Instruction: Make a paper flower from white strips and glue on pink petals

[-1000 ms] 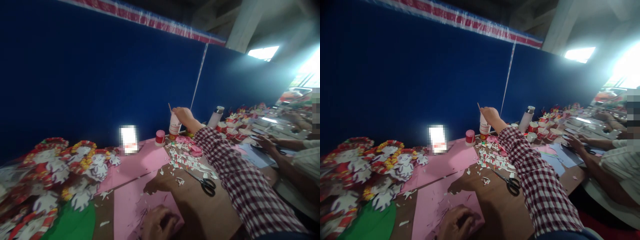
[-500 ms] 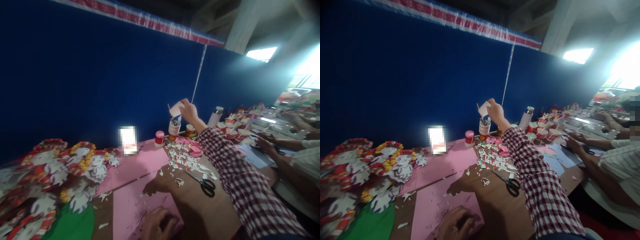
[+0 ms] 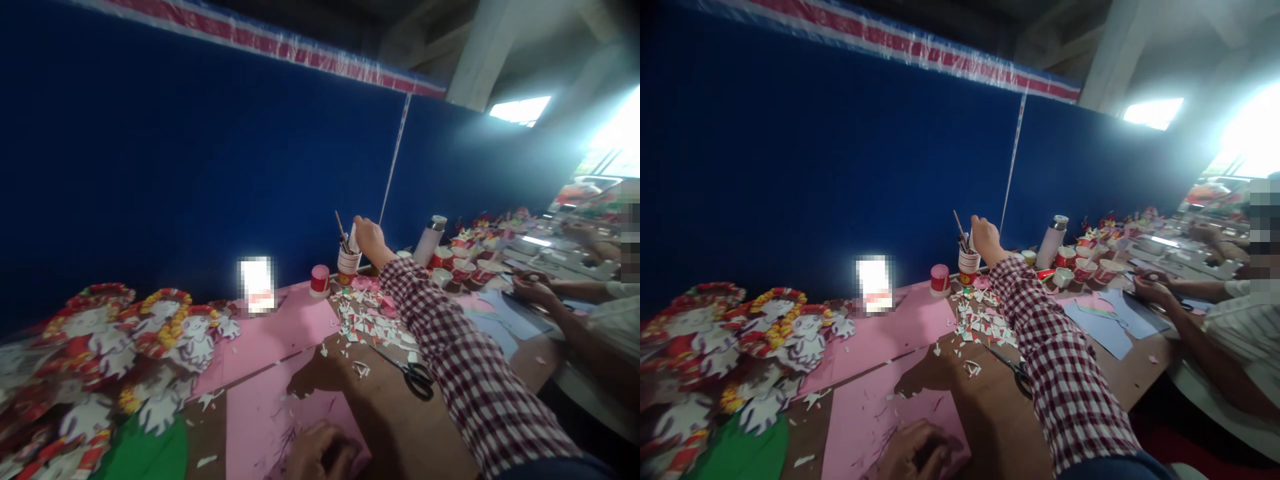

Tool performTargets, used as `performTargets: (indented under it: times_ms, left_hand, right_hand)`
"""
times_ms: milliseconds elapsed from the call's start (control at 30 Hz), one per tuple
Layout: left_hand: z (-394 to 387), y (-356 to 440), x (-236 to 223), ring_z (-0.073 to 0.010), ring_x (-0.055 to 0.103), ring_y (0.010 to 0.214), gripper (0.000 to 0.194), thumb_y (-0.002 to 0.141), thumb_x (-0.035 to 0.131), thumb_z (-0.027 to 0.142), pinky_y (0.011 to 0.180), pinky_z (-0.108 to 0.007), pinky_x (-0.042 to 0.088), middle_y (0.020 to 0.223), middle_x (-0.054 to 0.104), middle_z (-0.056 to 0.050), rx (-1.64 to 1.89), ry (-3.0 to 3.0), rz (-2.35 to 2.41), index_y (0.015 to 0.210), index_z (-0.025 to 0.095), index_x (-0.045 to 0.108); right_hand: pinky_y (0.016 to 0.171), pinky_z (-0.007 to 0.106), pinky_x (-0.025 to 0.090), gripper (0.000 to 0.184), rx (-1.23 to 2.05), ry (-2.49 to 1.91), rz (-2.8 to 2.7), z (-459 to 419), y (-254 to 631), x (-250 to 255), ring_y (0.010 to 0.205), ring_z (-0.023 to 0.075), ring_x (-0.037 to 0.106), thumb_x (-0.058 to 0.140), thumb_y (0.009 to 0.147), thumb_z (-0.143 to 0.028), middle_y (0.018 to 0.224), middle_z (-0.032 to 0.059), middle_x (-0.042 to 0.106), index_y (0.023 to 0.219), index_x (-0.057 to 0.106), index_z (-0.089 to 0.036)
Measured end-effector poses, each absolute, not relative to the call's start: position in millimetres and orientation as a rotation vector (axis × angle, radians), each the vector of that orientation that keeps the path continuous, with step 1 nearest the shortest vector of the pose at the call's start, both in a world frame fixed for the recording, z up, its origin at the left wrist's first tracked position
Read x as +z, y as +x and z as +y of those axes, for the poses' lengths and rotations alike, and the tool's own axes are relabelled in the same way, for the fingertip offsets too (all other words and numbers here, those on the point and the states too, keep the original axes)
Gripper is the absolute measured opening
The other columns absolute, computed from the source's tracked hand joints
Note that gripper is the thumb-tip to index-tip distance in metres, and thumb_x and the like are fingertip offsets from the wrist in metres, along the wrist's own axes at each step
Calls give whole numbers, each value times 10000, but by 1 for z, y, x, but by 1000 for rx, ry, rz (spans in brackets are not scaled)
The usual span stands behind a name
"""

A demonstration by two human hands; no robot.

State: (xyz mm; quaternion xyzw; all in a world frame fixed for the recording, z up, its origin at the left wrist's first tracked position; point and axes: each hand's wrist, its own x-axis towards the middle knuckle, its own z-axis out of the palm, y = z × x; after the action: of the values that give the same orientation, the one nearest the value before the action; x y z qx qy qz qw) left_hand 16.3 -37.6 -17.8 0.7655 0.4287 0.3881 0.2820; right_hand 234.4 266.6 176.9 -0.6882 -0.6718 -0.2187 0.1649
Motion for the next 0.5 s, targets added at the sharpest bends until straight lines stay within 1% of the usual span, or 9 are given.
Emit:
performTargets:
  times_ms: [200, 267, 300, 367, 433, 500]
  left_hand:
    - [-38, 16, -21, -146, 647, 595, 235, 854, 534, 332, 571, -228, 481, 655, 698, -11, 1086, 2028, 1122, 720, 228, 698]
    - [-38, 16, -22, -148, 655, 607, 234, 853, 529, 327, 581, -231, 487, 663, 702, -11, 1089, 2010, 1119, 724, 230, 698]
    - [-38, 16, -22, -149, 659, 616, 226, 849, 531, 318, 585, -232, 487, 671, 705, -12, 1081, 2005, 1122, 726, 229, 699]
    - [-38, 16, -23, -150, 660, 621, 202, 833, 542, 294, 584, -233, 483, 682, 708, -13, 1051, 2005, 1127, 726, 228, 700]
    - [-37, 15, -23, -154, 655, 619, 197, 826, 541, 286, 581, -236, 478, 681, 706, -19, 1025, 2019, 1118, 734, 227, 704]
    - [-37, 15, -22, -159, 650, 617, 216, 838, 527, 297, 583, -240, 477, 676, 703, -28, 1020, 2034, 1096, 749, 226, 710]
  right_hand:
    - [679, 249, 460, 242, -674, -2014, -1882, 275, 230, 172, 855, 187, 640, 412, 872, -103, 1016, 134, 631, 1044, 579, -130]
    - [693, 251, 467, 224, -649, -2021, -1911, 277, 226, 172, 872, 194, 640, 433, 892, -185, 1013, 150, 639, 1012, 611, -120]
    - [701, 251, 469, 250, -617, -2024, -1939, 278, 224, 172, 878, 199, 641, 433, 906, -248, 997, 156, 649, 992, 629, -118]
    - [711, 256, 471, 366, -549, -2042, -2016, 279, 220, 172, 888, 211, 647, 378, 937, -340, 959, 170, 668, 971, 658, -107]
    - [712, 275, 474, 419, -517, -2056, -2130, 277, 216, 172, 895, 231, 653, 327, 955, -334, 935, 186, 679, 989, 669, -93]
    - [721, 296, 474, 368, -532, -2023, -2277, 274, 214, 172, 917, 250, 653, 357, 946, -282, 947, 186, 684, 1023, 667, -98]
